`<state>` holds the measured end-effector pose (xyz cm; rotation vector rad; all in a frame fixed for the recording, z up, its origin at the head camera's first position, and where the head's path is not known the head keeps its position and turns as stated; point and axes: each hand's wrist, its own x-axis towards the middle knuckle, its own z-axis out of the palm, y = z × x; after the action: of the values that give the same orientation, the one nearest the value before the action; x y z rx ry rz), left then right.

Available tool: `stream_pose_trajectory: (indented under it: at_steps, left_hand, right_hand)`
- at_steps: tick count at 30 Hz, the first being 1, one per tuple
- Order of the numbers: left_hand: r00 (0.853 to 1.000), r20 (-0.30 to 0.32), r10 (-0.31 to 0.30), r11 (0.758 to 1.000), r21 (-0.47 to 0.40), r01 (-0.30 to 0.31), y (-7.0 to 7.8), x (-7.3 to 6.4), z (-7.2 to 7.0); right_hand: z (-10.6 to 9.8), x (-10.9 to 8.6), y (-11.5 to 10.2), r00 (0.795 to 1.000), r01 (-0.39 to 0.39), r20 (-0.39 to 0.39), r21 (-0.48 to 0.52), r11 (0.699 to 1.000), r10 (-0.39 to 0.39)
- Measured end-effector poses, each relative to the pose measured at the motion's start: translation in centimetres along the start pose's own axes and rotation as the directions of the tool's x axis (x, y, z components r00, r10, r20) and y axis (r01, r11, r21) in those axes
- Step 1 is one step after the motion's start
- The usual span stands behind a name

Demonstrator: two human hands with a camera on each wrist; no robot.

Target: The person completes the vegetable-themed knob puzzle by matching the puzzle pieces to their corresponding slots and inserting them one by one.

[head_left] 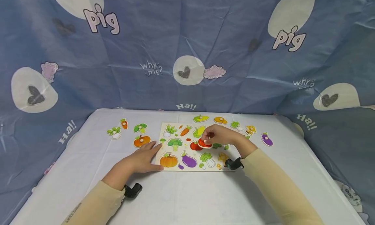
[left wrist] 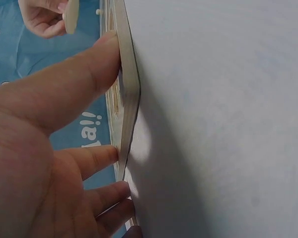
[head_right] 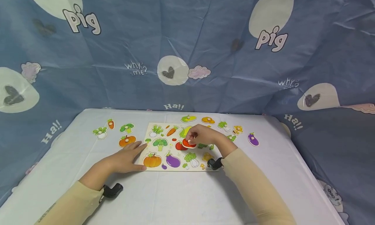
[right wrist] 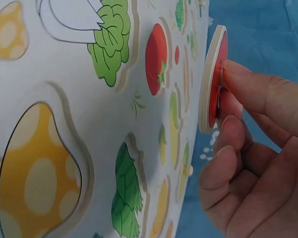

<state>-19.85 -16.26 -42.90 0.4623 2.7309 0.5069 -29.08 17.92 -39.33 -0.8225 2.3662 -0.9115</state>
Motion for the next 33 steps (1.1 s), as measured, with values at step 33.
stream_pose_trajectory:
  at_steps: [33]
  left_hand:
    - [1.0, 0.003, 0.001, 1.0, 0.007, -0.001, 0.3, -0.1, -0.2]
  right_hand:
    - [3.1, 3.6, 0.3, 0.998, -0.06, -0.006, -0.007, 0.998, 0.06]
